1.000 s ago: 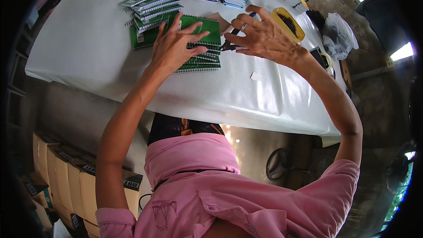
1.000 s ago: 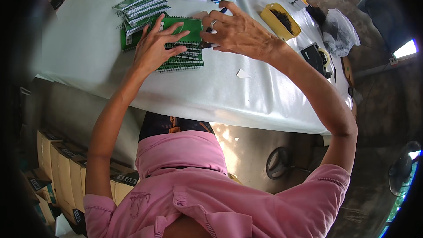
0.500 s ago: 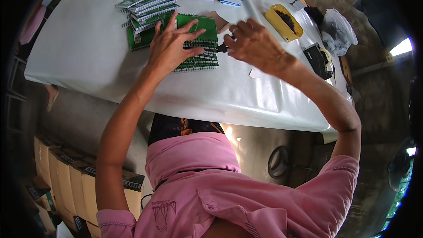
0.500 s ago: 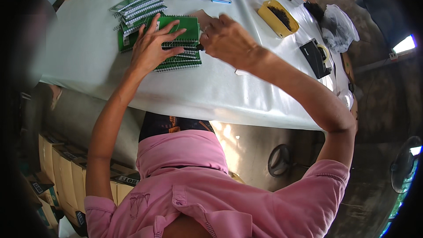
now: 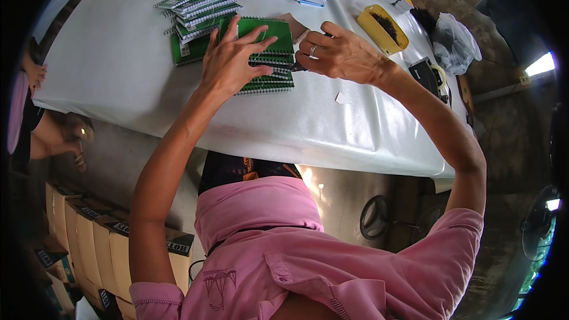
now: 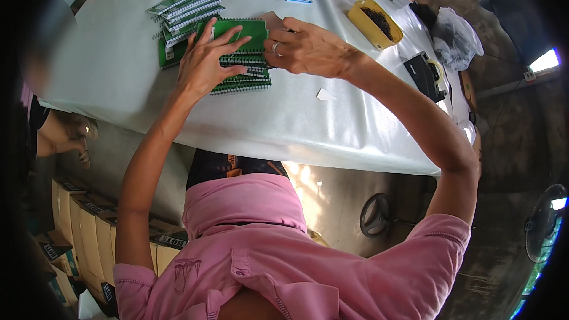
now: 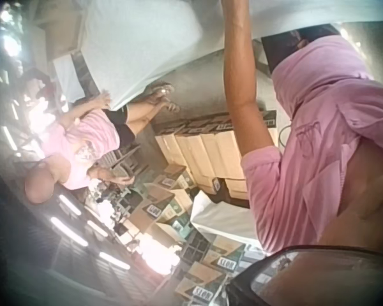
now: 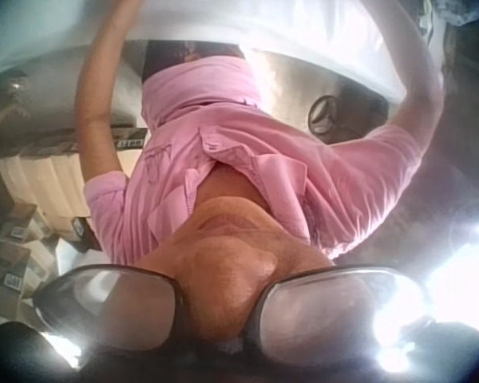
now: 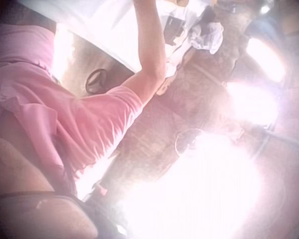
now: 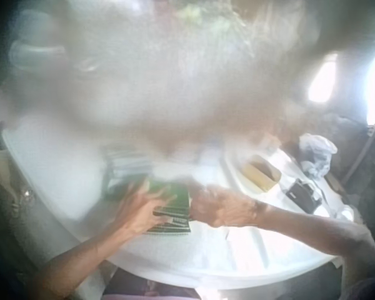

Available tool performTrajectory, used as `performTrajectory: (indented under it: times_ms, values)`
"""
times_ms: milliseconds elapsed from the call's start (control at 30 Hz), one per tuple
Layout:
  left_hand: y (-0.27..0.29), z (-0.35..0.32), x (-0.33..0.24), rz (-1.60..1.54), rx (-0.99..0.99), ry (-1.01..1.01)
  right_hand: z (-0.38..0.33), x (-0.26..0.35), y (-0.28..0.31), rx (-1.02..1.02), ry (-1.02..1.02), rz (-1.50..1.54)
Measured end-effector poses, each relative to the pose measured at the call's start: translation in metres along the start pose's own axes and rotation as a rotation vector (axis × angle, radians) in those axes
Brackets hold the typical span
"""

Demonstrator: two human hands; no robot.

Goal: The person trims the spiral binding of green notebooks using pliers. They pick up a notebook, use the pliers to cut the metal spiral, and place the trimmed notebook on a stack. The process is repeated for multiple notebooks on a white table.

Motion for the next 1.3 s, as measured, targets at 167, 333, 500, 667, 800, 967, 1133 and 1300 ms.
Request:
performTrajectory:
  times_ms: [167, 333, 500, 667, 800, 967, 1133, 1300]
  values:
    - [0.0, -0.002, 0.004, 0.044, 0.008, 0.009, 0.023, 0.014, -0.015, 0.696, -0.402, 0.265]
    - [0.002, -0.002, -0.001, 0.102, -0.009, -0.031, 0.013, 0.002, 0.017, 0.043, -0.193, 0.165]
    - [-0.002, -0.004, 0.001, 0.132, -0.012, -0.023, 0.012, 0.011, 0.01, -0.007, 0.037, -0.001]
    - [0.001, -0.002, -0.002, 0.049, -0.079, -0.046, 0.01, 0.014, -0.003, 0.017, 0.053, -0.003]
    - [0.0, -0.005, 0.002, 0.131, -0.029, -0.022, 0.02, 0.026, -0.017, 0.462, -0.348, 0.175]
    - [0.016, -0.01, -0.012, 0.22, -0.146, -0.077, 0.011, 0.012, 0.006, 0.045, -0.233, 0.221]
    - [0.008, -0.017, -0.012, 0.214, -0.115, -0.079, -0.002, 0.005, -0.007, 0.008, -0.043, 0.092]
    - [0.007, -0.016, -0.015, 0.229, -0.089, -0.076, -0.003, 0.014, -0.017, -0.006, 0.082, -0.002]
Point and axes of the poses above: each hand's wrist, its own z-axis towards the middle knuckle, its own y-axis out of the back of the hand, x = y × z, the point moved 7 cm from there along z, towards the middle knuckle, and after that the axes turned 13 degrees about z, right-handed, at the moved point
